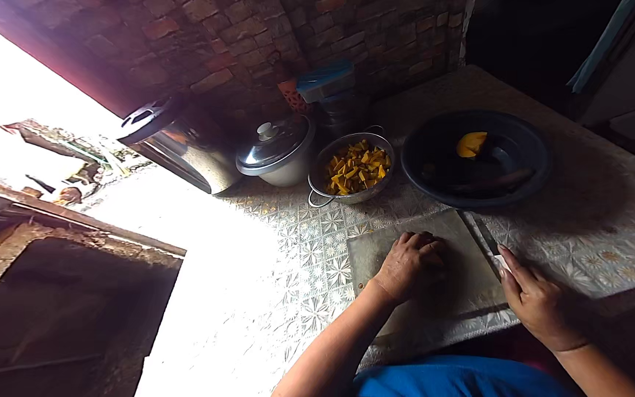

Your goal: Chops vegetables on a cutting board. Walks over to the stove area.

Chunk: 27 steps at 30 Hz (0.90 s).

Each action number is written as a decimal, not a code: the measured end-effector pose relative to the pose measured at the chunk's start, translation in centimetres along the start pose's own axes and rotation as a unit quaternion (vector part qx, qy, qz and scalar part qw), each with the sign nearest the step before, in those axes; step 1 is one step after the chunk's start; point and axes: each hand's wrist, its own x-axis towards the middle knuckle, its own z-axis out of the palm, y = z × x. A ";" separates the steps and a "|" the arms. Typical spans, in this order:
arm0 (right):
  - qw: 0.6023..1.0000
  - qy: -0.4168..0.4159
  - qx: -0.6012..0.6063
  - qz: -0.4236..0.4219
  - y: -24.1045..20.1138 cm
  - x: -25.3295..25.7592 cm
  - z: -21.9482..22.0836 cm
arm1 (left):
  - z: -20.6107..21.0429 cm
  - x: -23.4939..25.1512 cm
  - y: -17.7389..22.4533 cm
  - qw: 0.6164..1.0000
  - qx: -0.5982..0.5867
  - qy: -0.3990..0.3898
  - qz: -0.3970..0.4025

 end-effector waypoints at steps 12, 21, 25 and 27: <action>1.000 -0.020 0.008 0.005 -0.1 0.1 -0.3 | 0.7 -3.8 -0.4 0.994 -0.023 0.100 -0.040; 0.991 -0.060 0.116 -0.029 -2.8 1.5 -2.7 | -0.1 -5.8 -0.1 0.989 -0.007 0.103 -0.108; 0.979 -0.110 0.153 -0.079 -4.3 1.2 -2.5 | -0.8 -6.3 -0.4 0.996 0.008 0.071 -0.062; 0.976 -0.136 0.133 -0.108 -4.7 1.1 -2.5 | -1.2 -6.5 -0.3 0.997 0.008 0.040 -0.062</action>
